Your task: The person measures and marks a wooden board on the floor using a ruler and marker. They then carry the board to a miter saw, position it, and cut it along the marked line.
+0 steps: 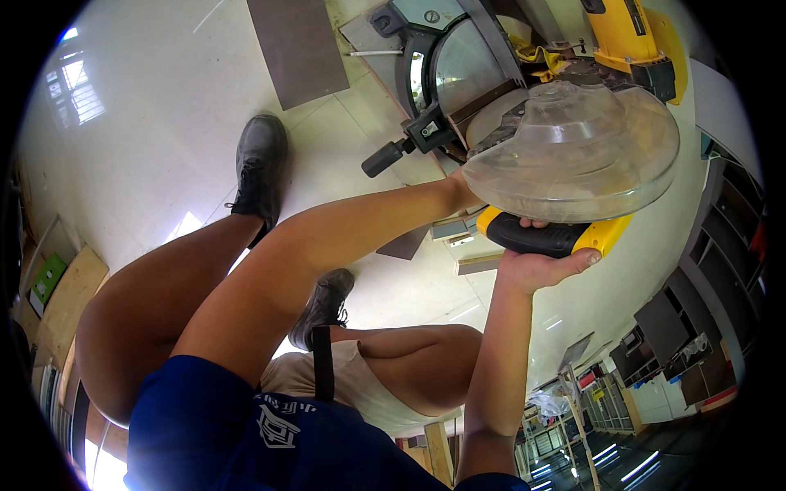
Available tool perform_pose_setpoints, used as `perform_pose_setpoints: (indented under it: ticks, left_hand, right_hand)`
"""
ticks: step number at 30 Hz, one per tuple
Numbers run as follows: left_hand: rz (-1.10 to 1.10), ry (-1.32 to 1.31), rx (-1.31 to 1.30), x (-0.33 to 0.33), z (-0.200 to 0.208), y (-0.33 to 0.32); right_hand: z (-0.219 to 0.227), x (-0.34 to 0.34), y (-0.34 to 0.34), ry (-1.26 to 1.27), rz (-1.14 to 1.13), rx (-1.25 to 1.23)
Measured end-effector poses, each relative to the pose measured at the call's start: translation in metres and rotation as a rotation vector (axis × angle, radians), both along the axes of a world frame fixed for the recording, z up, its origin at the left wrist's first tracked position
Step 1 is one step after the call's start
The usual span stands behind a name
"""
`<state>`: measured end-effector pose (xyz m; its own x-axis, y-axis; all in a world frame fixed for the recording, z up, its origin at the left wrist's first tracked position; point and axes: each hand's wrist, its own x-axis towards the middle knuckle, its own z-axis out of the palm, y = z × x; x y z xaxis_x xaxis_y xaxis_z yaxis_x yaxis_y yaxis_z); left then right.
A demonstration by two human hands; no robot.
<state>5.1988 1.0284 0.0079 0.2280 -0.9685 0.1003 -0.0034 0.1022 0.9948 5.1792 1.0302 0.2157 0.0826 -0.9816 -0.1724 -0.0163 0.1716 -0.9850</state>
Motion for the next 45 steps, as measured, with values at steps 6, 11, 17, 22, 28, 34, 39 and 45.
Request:
perform_pose_setpoints:
  ticks: [6,11,17,22,28,34,39,45]
  left_hand:
    - [-0.012,0.045,0.068,0.007,0.009,0.002]
    - [-0.034,-0.011,0.133,0.006,0.018,0.006]
    - [-0.025,-0.009,0.089,-0.003,0.0,-0.002]
    - [-0.029,-0.02,0.082,-0.007,-0.003,-0.002]
    - [0.0,-0.035,0.07,-0.009,-0.002,-0.003]
    - [-0.014,0.034,0.1,-0.008,0.002,-0.004]
    - [-0.02,0.193,0.109,-0.004,0.012,0.001]
    - [-0.021,0.176,0.119,-0.002,0.013,0.002]
  right_hand:
    - [-0.001,-0.001,-0.001,-0.012,0.023,-0.004]
    - [-0.001,-0.004,-0.002,-0.01,0.018,-0.018]
    - [-0.002,0.001,0.0,-0.022,0.023,-0.014]
    - [-0.001,-0.001,-0.001,-0.002,0.017,-0.021]
    - [-0.001,-0.002,-0.001,0.007,0.008,-0.014]
    - [-0.002,-0.001,-0.001,0.025,-0.006,-0.014]
    - [-0.002,-0.004,-0.002,0.02,-0.015,0.001]
    - [-0.002,-0.003,-0.001,0.014,-0.024,0.012]
